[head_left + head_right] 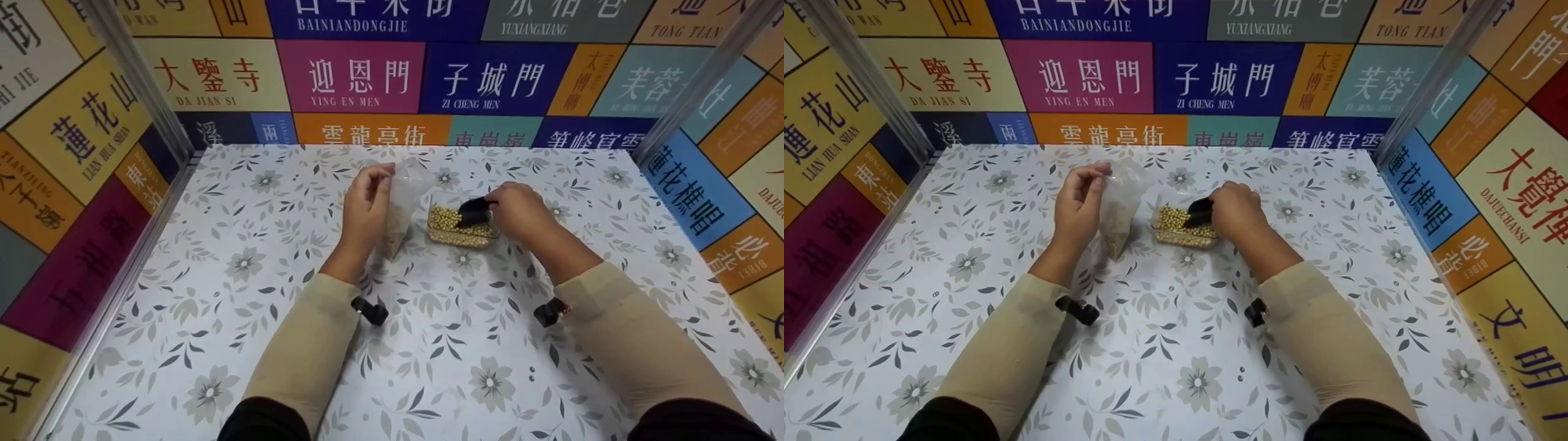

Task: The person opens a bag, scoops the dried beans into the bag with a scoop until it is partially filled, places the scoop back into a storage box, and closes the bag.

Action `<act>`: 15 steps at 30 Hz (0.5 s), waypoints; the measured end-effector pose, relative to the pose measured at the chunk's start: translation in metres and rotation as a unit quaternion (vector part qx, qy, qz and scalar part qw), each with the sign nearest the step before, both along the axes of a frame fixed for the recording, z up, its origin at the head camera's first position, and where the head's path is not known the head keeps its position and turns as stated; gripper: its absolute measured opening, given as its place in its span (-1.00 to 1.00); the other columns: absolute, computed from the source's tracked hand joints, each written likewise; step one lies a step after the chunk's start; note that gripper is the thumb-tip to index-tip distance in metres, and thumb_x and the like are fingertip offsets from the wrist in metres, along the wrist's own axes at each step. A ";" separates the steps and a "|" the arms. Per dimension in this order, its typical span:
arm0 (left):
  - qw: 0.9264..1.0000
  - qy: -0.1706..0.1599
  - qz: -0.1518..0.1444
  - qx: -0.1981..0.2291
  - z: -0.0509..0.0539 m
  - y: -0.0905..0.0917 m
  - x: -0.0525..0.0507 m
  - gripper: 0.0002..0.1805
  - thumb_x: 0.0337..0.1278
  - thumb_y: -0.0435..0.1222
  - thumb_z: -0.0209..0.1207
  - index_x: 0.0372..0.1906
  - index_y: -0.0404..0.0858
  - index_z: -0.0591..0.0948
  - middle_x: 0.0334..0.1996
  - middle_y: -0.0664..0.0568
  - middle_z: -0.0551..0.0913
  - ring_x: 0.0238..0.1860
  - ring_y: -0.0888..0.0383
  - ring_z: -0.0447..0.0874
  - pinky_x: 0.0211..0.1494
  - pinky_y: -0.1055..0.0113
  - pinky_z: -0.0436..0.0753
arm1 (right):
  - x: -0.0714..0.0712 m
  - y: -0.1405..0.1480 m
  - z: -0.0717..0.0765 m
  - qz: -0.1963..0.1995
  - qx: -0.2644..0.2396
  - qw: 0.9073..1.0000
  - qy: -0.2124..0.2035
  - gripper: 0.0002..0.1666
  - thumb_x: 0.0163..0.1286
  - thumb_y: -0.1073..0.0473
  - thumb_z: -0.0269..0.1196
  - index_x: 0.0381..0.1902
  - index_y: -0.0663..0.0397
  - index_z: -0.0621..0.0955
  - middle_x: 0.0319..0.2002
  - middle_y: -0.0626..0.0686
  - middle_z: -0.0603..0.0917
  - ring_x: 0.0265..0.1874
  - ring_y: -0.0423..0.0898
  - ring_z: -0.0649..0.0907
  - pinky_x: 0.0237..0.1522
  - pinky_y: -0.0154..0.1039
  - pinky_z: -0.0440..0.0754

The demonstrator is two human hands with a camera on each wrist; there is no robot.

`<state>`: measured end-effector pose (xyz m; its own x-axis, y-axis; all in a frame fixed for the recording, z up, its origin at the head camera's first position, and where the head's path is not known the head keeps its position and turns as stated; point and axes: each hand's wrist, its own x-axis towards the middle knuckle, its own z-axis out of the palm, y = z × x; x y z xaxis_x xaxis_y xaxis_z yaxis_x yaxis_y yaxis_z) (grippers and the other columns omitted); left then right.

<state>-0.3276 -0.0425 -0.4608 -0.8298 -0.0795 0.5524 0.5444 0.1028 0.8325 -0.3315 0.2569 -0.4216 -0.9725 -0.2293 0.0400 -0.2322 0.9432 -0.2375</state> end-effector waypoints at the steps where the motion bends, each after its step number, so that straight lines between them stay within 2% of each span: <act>1: 1.000 0.001 0.000 0.000 0.000 0.000 0.000 -0.87 0.60 -0.35 0.11 -0.01 -0.31 0.62 0.20 -0.13 0.74 0.28 0.11 0.69 0.45 0.29 0.63 | -0.002 0.000 -0.002 0.004 -0.005 1.000 0.000 -0.60 0.59 0.26 0.13 0.26 0.21 0.71 0.15 0.30 0.71 0.24 0.33 0.64 0.38 0.28 0.57; 7: 1.000 0.011 0.001 -0.011 -0.001 -0.001 0.000 -0.88 0.61 -0.35 0.09 0.00 -0.31 0.61 0.19 -0.08 0.74 0.29 0.13 0.69 0.45 0.32 0.63 | -0.008 -0.002 -0.012 0.013 -0.035 0.999 -0.018 -0.57 0.61 0.26 0.14 0.34 0.21 0.65 0.19 0.32 0.68 0.27 0.32 0.63 0.41 0.26 0.56; 15: 1.000 0.010 0.002 -0.020 -0.001 -0.001 0.000 -0.87 0.61 -0.35 0.08 0.02 -0.30 0.60 0.21 -0.14 0.73 0.29 0.13 0.68 0.45 0.30 0.63 | -0.015 -0.003 -0.025 0.016 -0.088 0.995 -0.048 -0.56 0.67 0.23 0.12 0.40 0.20 0.61 0.28 0.34 0.62 0.34 0.30 0.59 0.43 0.26 0.53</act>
<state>-0.3277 -0.0436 -0.4619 -0.8184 -0.0597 0.5716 0.5604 0.1376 0.8167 -0.3467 0.2536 -0.4470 -0.9659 -0.2588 -0.0098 -0.2308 0.8774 -0.4205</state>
